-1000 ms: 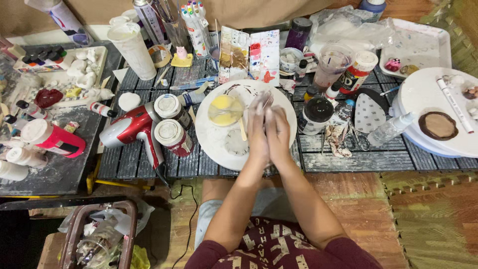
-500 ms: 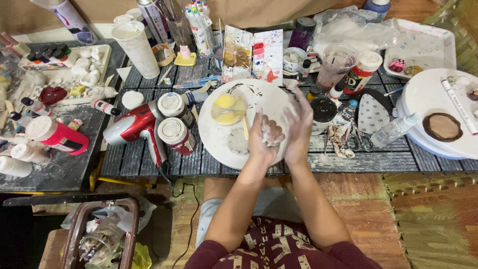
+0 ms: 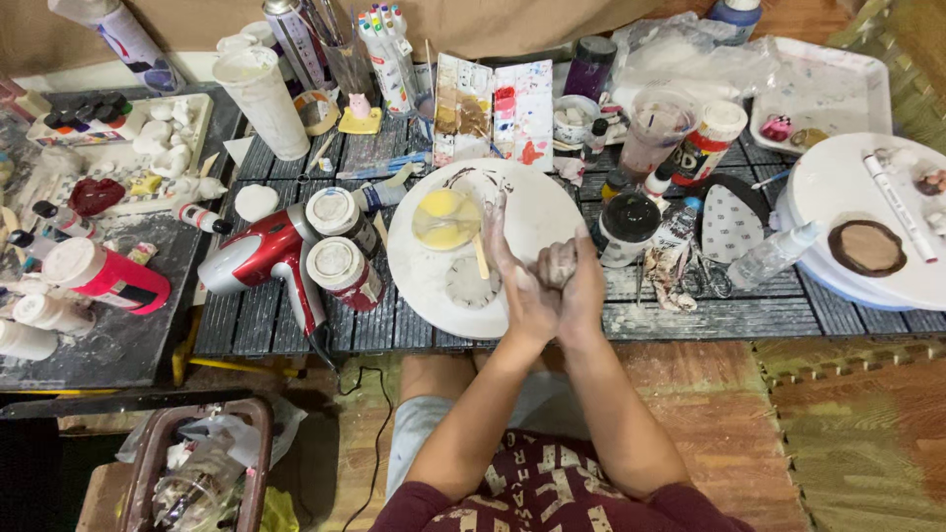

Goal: The person shapes a lump of clay on a white plate using a wooden modeling tool and their hands. They repeatedly smooth the surface, refine the edges, and adjust the form of the clay piece.

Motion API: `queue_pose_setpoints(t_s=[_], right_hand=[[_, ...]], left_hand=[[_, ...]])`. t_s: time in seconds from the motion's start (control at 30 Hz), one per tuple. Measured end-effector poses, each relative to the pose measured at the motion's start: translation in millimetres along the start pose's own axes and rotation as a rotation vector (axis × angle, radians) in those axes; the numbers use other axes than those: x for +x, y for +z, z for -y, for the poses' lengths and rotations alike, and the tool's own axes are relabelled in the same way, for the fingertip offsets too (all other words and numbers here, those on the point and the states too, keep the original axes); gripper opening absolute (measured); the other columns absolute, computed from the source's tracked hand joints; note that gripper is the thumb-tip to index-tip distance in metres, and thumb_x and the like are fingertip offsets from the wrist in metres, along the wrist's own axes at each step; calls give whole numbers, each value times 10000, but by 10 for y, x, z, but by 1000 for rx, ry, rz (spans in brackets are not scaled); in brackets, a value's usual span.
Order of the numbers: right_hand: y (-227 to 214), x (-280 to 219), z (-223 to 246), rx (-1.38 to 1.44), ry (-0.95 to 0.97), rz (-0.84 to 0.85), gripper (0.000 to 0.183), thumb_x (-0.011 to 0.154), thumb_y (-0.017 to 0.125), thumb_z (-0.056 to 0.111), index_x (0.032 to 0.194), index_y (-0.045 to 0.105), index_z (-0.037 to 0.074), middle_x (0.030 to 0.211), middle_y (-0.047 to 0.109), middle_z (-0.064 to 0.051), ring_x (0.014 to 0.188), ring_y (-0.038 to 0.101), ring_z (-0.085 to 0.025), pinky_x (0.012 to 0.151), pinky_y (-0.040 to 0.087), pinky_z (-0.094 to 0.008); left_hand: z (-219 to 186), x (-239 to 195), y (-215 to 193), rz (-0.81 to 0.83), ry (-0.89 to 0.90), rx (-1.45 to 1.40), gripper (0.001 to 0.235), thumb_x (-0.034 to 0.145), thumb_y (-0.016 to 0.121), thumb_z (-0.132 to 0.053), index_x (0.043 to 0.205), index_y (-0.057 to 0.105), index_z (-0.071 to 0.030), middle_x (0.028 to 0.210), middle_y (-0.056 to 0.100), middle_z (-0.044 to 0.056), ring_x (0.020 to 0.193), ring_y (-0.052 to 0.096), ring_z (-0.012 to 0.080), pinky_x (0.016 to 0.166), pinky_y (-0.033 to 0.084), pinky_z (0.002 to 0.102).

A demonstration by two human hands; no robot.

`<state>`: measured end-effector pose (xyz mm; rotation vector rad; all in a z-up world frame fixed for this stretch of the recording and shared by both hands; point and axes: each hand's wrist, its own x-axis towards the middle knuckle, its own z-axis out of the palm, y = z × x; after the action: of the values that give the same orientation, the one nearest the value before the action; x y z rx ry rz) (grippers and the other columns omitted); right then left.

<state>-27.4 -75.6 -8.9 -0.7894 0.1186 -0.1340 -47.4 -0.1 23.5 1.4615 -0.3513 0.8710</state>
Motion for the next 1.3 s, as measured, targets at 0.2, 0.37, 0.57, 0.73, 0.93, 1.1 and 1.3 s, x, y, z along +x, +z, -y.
queue_pose_setpoints(t_s=[0.2, 0.37, 0.57, 0.73, 0.93, 1.1, 1.3], right_hand=[[-7, 374, 155, 205, 29, 150, 534, 1082, 540, 329, 599, 382, 164, 498, 358, 6, 439, 348, -139, 434, 284, -303], [30, 527, 218, -794, -392, 167, 161, 1022, 577, 187, 1029, 652, 46, 1012, 631, -116, 941, 575, -271, 809, 485, -405], [89, 367, 300, -1809, -952, 782, 308, 891, 629, 118, 1196, 672, 106, 1518, 534, -206, 1424, 363, -499, 1126, 234, -617], [297, 941, 550, -1540, -800, 751, 411, 940, 623, 122, 1339, 648, 26, 1350, 615, -191, 1289, 518, -424, 1132, 371, -526], [687, 2311, 226, -2035, -343, 432, 246, 838, 767, 225, 1056, 807, 118, 1088, 737, -169, 1040, 704, -367, 877, 570, -476], [775, 2976, -194, -2239, -24, 303, 523, 666, 911, 327, 1075, 754, 42, 1104, 739, -193, 1010, 725, -357, 831, 588, -463], [692, 3118, -273, -2189, 161, 367, 514, 669, 882, 364, 1029, 763, 17, 1084, 788, -197, 985, 766, -330, 844, 608, -441]], left_hand=[[226, -22, -52, 90, -150, -132, 683, 1151, 203, -506, 1566, 336, 19, 1637, 385, 218, 1580, 306, 356, 1328, 172, 459], [354, -137, -114, 233, -191, -3, 621, 1163, 216, -452, 1566, 347, 2, 1649, 344, 215, 1587, 288, 359, 1324, 191, 453], [454, -127, -177, 118, -244, 63, 600, 1146, 250, -363, 1609, 219, 18, 1697, 179, 250, 1599, 140, 405, 1293, 104, 474], [322, 11, -276, 182, -253, 141, 502, 1151, 292, -247, 1592, 296, -6, 1695, 242, 218, 1601, 206, 370, 1312, 137, 478], [87, 396, -426, 254, -303, 13, 448, 1121, 364, -102, 1563, 374, -27, 1641, 360, 191, 1561, 327, 331, 1298, 222, 423], [76, 963, -594, 288, -264, 5, 401, 1096, 389, -96, 1479, 478, -17, 1529, 519, 192, 1488, 446, 326, 1266, 284, 395], [179, 1303, -764, 301, -304, 74, 367, 1098, 394, -142, 1414, 534, -20, 1444, 585, 180, 1418, 516, 322, 1221, 338, 395]])
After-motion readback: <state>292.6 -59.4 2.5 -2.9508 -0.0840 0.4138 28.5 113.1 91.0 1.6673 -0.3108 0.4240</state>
